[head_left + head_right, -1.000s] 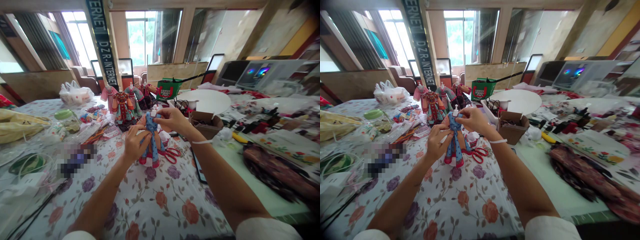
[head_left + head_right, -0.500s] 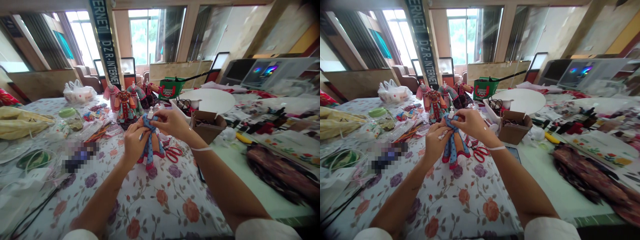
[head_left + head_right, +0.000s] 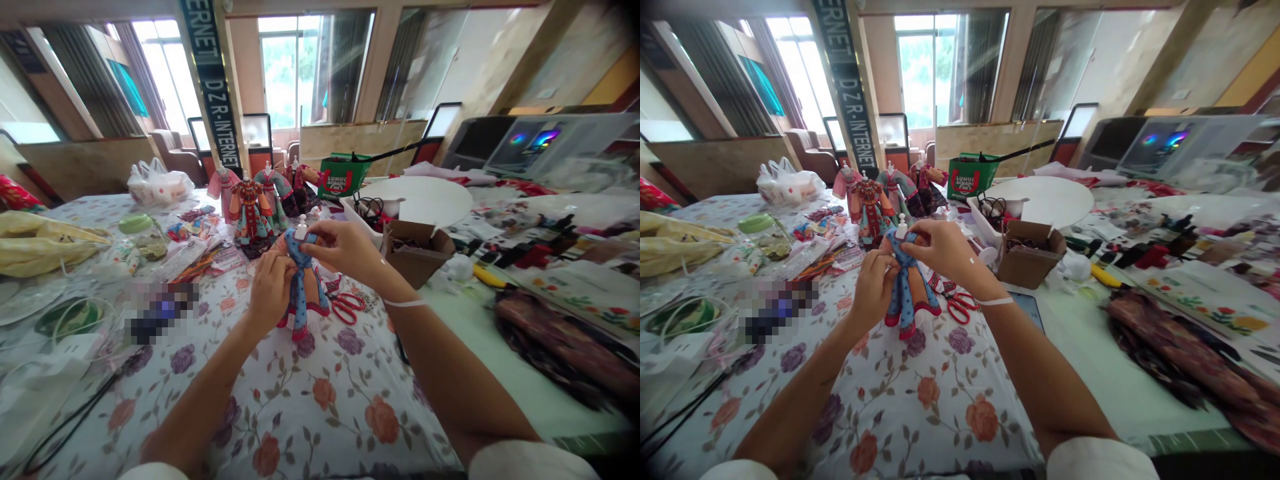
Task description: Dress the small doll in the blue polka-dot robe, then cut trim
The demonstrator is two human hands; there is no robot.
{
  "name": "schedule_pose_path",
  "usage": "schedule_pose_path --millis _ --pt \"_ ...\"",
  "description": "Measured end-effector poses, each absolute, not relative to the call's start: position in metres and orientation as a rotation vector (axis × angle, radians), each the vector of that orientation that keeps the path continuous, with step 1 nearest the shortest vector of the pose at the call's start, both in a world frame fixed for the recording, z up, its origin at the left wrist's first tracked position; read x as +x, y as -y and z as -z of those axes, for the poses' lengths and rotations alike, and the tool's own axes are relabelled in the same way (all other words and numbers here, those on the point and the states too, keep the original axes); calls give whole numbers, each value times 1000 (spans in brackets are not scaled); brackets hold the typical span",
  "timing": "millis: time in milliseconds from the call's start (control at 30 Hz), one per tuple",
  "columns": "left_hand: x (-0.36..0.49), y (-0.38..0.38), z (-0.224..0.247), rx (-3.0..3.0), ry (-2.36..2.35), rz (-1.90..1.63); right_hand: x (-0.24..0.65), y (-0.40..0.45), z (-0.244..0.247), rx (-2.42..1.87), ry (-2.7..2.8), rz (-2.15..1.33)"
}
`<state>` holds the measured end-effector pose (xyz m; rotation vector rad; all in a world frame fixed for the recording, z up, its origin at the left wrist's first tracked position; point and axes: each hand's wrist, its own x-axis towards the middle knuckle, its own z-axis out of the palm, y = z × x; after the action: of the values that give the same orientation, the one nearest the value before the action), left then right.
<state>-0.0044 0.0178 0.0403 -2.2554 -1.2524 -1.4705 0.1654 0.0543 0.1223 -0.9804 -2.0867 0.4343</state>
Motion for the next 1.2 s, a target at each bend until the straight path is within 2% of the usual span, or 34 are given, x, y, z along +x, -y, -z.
schedule_pose_path --millis 167,300,533,733,900,1067,1200 --pt "-19 -11 -31 -2267 1264 1571 166 -52 -121 -984 2070 -467" --pt "-47 -12 -17 -2137 1456 1610 167 -49 -118 -971 2018 -553" --pt "-97 -19 14 -2179 1988 1222 169 -45 -111 -958 1946 -585" --pt "-89 -21 -1 -2274 1997 1143 170 -40 -108 -932 1945 -575" --pt "-68 -20 -39 -2118 2092 1462 169 -39 -106 -909 1977 -579" --pt "-53 -30 -69 -2530 1441 1948 160 -52 -110 -868 1976 -636" --pt "-46 -47 -78 -2856 1299 2319 148 -62 -119 -843 2043 -617"
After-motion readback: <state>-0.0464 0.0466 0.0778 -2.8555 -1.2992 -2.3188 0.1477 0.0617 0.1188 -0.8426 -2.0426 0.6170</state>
